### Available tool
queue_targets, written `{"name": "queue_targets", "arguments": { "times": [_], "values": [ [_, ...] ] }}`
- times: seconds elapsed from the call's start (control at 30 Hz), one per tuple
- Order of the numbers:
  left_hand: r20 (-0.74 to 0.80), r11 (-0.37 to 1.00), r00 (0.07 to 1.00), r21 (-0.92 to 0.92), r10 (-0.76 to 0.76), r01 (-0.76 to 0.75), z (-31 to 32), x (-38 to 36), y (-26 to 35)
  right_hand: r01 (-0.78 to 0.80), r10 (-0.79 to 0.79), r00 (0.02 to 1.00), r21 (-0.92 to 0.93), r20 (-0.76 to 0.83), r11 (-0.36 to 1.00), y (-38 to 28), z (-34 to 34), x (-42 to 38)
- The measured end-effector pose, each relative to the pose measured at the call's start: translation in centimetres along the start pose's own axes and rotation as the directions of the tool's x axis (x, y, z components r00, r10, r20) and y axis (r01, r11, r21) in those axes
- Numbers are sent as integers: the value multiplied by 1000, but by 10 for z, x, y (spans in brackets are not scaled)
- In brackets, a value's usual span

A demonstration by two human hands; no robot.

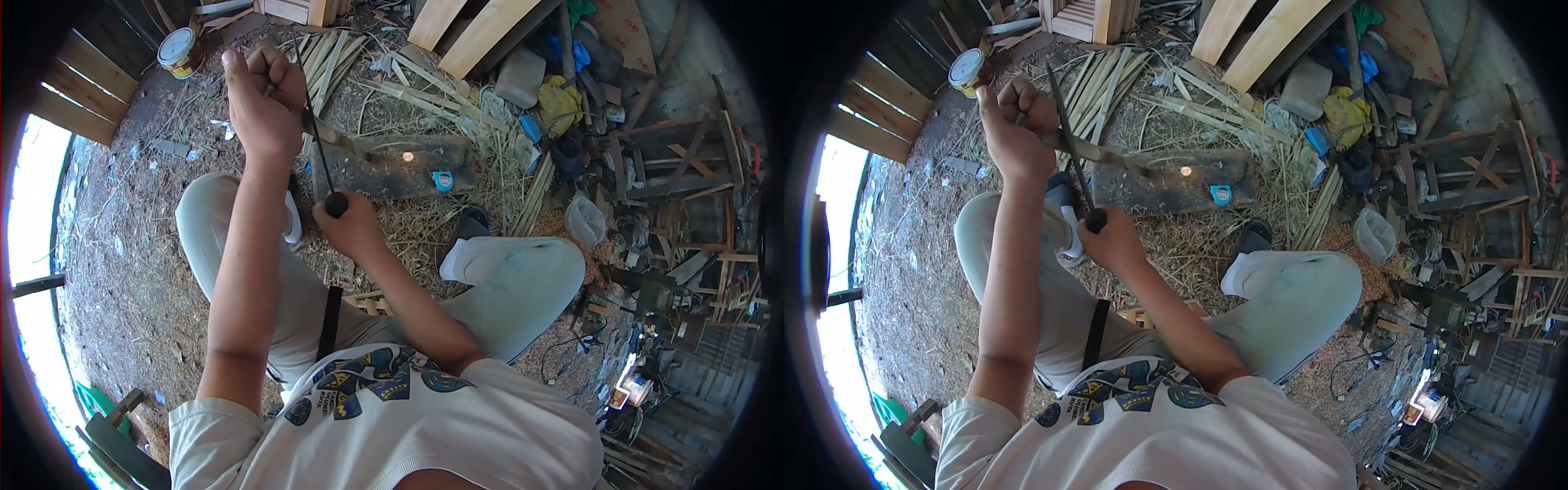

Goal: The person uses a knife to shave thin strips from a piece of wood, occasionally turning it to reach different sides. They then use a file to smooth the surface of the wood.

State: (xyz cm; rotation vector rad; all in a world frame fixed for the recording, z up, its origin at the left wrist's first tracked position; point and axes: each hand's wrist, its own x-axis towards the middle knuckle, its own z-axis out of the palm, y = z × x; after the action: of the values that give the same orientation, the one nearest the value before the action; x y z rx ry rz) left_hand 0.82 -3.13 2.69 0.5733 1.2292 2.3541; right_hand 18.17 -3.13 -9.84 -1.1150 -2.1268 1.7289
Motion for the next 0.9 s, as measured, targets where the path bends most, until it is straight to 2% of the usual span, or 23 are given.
{"name": "queue_targets", "arguments": {
  "times": [0.1, 0.13, 0.17, 0.2, 0.27, 0.3, 0.33, 0.4, 0.47, 0.57, 0.6, 0.63, 0.67, 0.7, 0.77, 0.8, 0.83, 0.87, 0.9],
  "values": [
    [-20, 998, 999, -57, -33, 32, 10, -25, -7, 63, -62, 998, 98, -14, 993, -3, -2, -6],
    [-45, 991, 996, -116, -71, 65, 10, -28, -13, -21, 27, 999, 134, -43, 991, 12, 0, -4],
    [-41, 999, 999, 37, 3, -1, 7, -28, -16, -102, 114, 991, 168, -68, 981, 26, 1, -2],
    [-40, 999, 999, 37, 13, -11, 7, -27, -16, -92, 104, 992, 168, -67, 981, 33, -2, -1],
    [-36, 1000, 999, 25, 15, -14, 8, -24, -15, -135, 139, 985, 42, -100, 990, 42, -12, 2],
    [-10, 1000, 1000, -11, 14, -14, 11, -25, -13, -142, 145, 985, 41, -95, 989, 36, -16, -1],
    [-12, 1000, 1000, -10, 4, -4, 15, -27, -10, -165, 166, 985, 18, -43, 986, 21, -22, -4],
    [60, 992, 996, 104, 67, -73, 23, -28, -5, -186, 186, 982, -7, 1, 982, -7, -30, -9],
    [62, 991, 997, 122, 37, -45, 26, -27, -5, -77, 77, 997, -11, -20, 997, -23, -31, -20],
    [-1, 988, 999, 153, 33, -33, 34, -22, -6, -109, 106, 992, -38, -69, 993, 17, -16, -15],
    [28, 996, 998, 69, 49, -51, 33, -19, -9, -101, 98, 993, -42, -70, 994, 33, -20, -11],
    [50, 997, 996, -11, 74, -73, 30, -16, -12, -275, 275, 961, -22, 33, 961, 51, -30, -6],
    [71, 992, 993, -89, 100, -93, 25, -13, -16, -442, 441, 887, -23, 138, 896, 64, -38, -2],
    [172, 969, 979, -239, 109, -66, 24, -11, -21, -432, 432, 891, -30, 144, 901, 75, -44, -2],
    [188, 974, 976, -219, 106, -64, 38, -8, -23, -494, 478, 868, 130, 136, 860, 92, -54, -12],
    [212, 979, 973, -198, 89, -46, 43, -8, -25, -494, 478, 867, 121, 140, 861, 91, -53, -15],
    [272, 974, 958, -227, 90, -27, 45, -7, -29, -414, 410, 909, 59, 68, 908, 83, -51, -21],
    [267, 974, 960, -227, 87, -25, 47, -6, -31, -334, 334, 943, -6, -1, 943, 76, -50, -26],
    [297, 984, 946, -161, 127, -81, 52, -6, -32, -339, 339, 941, -7, 0, 941, 62, -49, -29]
  ]
}}
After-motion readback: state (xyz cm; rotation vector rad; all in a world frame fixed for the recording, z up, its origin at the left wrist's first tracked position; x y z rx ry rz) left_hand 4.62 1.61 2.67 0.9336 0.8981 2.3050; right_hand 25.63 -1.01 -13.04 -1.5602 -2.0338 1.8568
